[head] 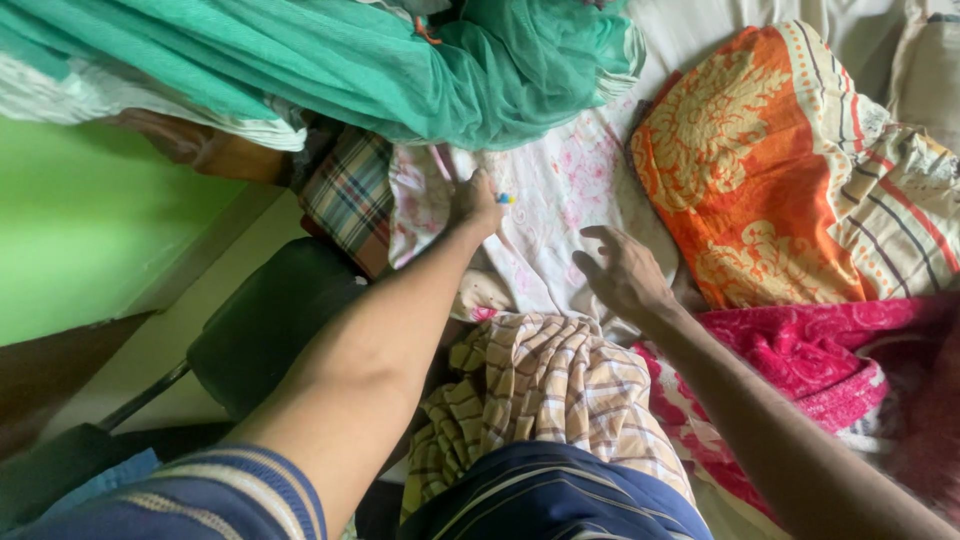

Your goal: The person tidies a bed by moving pillows and blankets, adjusting a mosquito net, and placing small items on a nearby desk. The person handles a floral pillow, a red blanket, and a green mosquito net, then places a ruler and a coiled wire on a desk.

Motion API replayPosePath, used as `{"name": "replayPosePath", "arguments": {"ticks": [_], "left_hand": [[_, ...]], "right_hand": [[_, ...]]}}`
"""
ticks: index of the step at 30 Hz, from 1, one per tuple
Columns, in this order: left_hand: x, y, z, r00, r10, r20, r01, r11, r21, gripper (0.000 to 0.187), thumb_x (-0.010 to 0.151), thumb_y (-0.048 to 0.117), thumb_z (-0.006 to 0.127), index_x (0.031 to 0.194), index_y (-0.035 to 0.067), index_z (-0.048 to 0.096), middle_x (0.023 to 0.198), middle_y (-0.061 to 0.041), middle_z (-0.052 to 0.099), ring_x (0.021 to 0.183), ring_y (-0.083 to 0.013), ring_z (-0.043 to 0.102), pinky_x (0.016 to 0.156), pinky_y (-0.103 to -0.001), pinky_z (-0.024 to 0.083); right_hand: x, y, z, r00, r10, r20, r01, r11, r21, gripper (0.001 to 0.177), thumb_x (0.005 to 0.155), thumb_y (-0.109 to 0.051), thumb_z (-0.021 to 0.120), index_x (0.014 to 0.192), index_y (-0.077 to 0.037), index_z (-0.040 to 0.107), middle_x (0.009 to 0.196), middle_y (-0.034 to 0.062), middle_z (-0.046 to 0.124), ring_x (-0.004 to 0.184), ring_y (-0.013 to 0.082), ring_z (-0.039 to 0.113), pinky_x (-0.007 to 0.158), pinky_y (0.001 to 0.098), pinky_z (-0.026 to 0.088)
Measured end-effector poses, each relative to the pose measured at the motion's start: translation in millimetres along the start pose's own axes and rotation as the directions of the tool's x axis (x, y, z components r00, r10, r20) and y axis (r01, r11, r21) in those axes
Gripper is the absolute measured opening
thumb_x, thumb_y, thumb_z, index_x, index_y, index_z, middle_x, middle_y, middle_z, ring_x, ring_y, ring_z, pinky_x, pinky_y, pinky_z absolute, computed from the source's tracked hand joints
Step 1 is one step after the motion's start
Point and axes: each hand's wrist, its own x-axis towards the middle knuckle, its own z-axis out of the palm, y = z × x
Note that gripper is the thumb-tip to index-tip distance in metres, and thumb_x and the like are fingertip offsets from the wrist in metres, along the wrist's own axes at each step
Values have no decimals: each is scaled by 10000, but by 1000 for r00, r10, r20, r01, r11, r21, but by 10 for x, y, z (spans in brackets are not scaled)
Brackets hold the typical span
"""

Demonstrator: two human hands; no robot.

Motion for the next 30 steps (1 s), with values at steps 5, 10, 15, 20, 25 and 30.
{"name": "replayPosePath", "arguments": {"ticks": [5, 10, 15, 20, 25, 30], "left_hand": [[-87, 357, -207, 945, 286, 162, -14, 528, -849, 302, 817, -12, 814, 1080, -34, 667, 968, -122, 764, 777, -169, 752, 663, -292, 602], [-648, 961, -941, 899, 418, 130, -47, 386, -921, 291, 812, 23, 832, 1073, -41, 720, 977, -119, 771, 818, -161, 750, 752, -293, 630], [-1212, 1478, -1769, 863, 506, 5, -164, 290, -943, 267, 835, 26, 810, 1078, -60, 740, 936, -125, 781, 818, -162, 743, 766, -284, 613], [-1740, 1712, -2447, 819, 563, -113, -340, 316, -886, 255, 840, 15, 787, 1080, -67, 759, 938, -115, 787, 792, -128, 719, 733, -252, 588], [-2243, 1780, -2860, 766, 632, -116, -383, 304, -872, 239, 868, 35, 751, 1092, -46, 756, 915, -91, 786, 785, -111, 714, 721, -237, 578], [-2706, 1893, -2953, 693, 716, -82, -406, 294, -865, 208, 910, 41, 738, 1087, -65, 761, 908, -101, 771, 751, -115, 683, 671, -244, 553]], "right_hand": [[-16, -308, -284, 984, -55, -170, 100, 957, 271, 488, 967, -229, 627, 1422, -92, 518, 1385, 118, 651, 1116, 277, 711, 929, 404, 594], [-160, -814, -704, 928, -174, -329, 348, 720, 601, 437, 1008, -103, 583, 1434, -30, 524, 1295, 132, 691, 1059, 210, 737, 885, 322, 628], [-609, -1336, -1126, 879, -192, -437, 446, 658, 607, 379, 1020, -129, 603, 1381, -14, 597, 1192, 113, 731, 933, 159, 731, 813, 283, 632], [-1130, -1814, -1318, 813, -244, -529, 515, 724, 458, 333, 976, -76, 680, 1302, -8, 690, 1037, 140, 755, 895, 153, 734, 827, 284, 631], [-1707, -2082, -1281, 735, -282, -616, 578, 735, 354, 320, 943, -23, 682, 1262, -15, 706, 1034, 106, 757, 932, 140, 745, 855, 277, 625], [-2302, -2151, -1222, 642, -325, -695, 644, 720, 258, 290, 949, -4, 678, 1237, -12, 713, 1177, 83, 720, 995, 153, 745, 889, 270, 619]]}}
